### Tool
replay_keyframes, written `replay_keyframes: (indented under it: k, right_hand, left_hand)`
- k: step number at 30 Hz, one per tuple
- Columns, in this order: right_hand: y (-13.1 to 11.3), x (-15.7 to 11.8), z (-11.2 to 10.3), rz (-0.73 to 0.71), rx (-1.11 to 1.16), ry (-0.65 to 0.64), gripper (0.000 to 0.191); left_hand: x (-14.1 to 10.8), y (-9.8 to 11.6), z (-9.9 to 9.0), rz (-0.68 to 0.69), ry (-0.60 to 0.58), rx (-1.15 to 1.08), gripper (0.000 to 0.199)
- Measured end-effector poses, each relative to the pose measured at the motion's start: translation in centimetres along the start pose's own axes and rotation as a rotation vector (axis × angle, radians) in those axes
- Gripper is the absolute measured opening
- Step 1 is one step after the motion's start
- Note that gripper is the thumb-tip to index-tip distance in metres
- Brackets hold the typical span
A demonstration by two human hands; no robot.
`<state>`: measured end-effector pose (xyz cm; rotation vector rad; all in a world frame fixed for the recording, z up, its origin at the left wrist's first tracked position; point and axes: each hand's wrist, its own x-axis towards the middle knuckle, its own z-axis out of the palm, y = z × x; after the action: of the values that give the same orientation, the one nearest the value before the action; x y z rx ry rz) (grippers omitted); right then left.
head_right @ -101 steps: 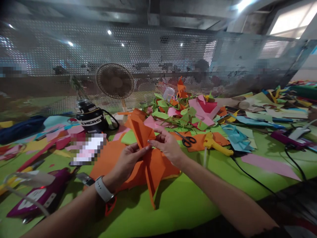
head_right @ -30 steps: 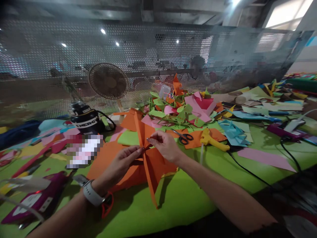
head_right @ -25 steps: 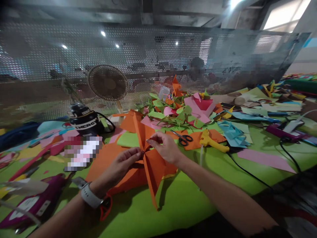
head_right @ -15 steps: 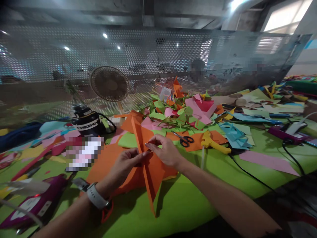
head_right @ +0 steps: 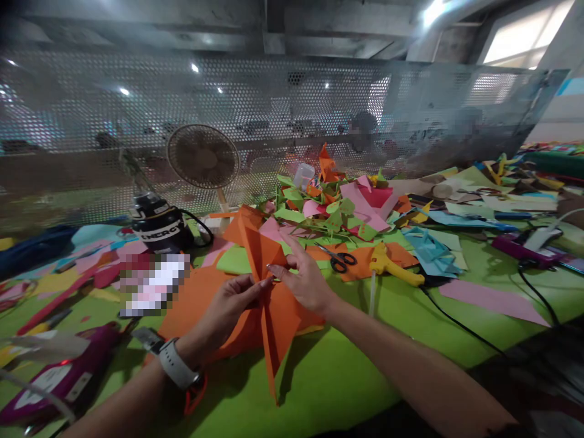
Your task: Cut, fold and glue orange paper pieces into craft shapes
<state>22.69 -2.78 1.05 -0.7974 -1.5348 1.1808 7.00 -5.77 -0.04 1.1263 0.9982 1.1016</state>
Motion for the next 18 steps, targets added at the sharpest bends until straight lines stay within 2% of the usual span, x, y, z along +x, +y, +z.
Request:
replay_keyframes:
  k: [3,9,14,18]
  right_hand:
    - [0.25,0.13,0.06,0.076,0.114,0.003,0.078]
    - [0.08,0.28,0.09,0.237,0.218,0.021,0.071]
    - [-0.08,0.22,0.15,0.270,0.240,0.034,0.072]
    - [0.09,0.17,0.27,0.257,0.270,-0.003,0.063]
  left_hand:
    - [0.09,-0.06,-0.05,-0.003,-0.004,-0.002,0.038]
    - [0.13,-0.01,-0.09,-0.013,0.039,-0.004,0.038]
    - [0.12,0.07,-0.04,-0.016,0.053,-0.039,0.038]
    - [0.22,-0.20,-0.22,-0.038,0.072,-0.070,0.038]
